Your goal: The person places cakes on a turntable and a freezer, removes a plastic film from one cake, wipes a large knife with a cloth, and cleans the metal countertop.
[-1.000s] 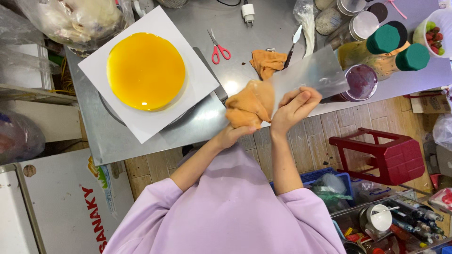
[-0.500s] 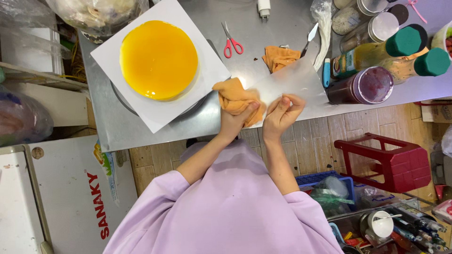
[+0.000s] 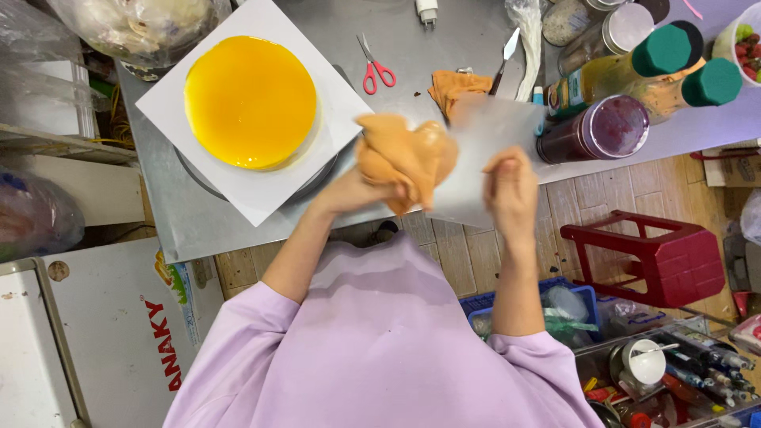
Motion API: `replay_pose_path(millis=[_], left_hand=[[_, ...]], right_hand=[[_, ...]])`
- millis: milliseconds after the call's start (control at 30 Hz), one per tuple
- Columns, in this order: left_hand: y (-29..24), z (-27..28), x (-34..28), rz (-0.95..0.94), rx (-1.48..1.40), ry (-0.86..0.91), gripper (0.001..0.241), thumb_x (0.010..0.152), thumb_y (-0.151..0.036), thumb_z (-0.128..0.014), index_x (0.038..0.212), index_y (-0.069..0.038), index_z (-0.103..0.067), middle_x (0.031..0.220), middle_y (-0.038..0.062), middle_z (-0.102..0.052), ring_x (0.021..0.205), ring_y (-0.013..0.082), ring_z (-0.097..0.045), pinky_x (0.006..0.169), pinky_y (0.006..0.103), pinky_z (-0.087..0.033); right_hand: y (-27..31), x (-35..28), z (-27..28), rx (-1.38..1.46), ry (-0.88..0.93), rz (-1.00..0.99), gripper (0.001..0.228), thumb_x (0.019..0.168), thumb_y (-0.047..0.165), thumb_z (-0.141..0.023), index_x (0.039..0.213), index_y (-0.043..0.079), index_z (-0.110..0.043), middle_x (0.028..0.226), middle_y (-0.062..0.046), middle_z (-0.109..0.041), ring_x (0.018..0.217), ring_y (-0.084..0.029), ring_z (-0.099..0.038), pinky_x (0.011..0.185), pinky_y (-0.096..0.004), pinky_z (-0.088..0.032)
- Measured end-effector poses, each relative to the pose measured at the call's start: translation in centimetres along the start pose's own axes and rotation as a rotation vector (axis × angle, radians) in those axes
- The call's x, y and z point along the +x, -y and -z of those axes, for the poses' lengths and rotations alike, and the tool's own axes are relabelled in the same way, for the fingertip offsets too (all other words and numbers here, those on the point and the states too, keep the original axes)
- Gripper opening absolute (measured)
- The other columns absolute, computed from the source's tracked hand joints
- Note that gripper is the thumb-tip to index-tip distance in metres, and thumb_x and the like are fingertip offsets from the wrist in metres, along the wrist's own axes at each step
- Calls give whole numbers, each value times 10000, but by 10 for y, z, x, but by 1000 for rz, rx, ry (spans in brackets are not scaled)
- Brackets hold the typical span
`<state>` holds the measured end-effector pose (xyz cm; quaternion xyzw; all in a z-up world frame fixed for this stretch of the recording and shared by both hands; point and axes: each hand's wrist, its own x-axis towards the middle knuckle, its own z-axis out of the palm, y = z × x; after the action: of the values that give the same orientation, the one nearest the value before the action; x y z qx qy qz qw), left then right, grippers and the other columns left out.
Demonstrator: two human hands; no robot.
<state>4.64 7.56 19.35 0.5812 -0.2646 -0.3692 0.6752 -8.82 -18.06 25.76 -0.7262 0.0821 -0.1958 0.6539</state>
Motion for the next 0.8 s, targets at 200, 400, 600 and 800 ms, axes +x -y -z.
replay_pose_path(millis=[200,400,600,800], left_hand=[[-21,-53,4,-41,96,176,397,939,-238,-788,1262,-41,-669,1234,22,-695,1181,162,-637,1036,316,-516],[-14,-79,12,-138,-17,-263,510,790,-167,-881,1192,-40,-593,1106,30,-691,1031,111,-675,898,294,-571],[-5,-63,24,-119,-13,-462,421,792,-189,-889,1117,-49,-662,1075,22,-725,986,89,-697,876,281,-583],[-10,-30,31,-157,67,-396,381,830,-236,-893,1094,-35,-704,1087,28,-721,1003,101,-680,888,283,-573]], right_hand=[[5,0,-30,-473,-268,-6,389,1117,394,-483,1002,23,-508,658,-66,-558,542,-169,-574,483,-331,-440],[-21,-11,-38,-562,-135,92,354,1150,335,-480,983,28,-533,649,-147,-562,581,-299,-627,530,-402,-431],[-17,-26,-31,-580,70,-21,275,1108,261,-527,970,26,-563,628,-182,-536,549,-372,-581,520,-413,-430],[8,-38,5,-680,266,-215,260,1056,292,-555,944,59,-585,599,-197,-551,536,-391,-594,521,-445,-437]])
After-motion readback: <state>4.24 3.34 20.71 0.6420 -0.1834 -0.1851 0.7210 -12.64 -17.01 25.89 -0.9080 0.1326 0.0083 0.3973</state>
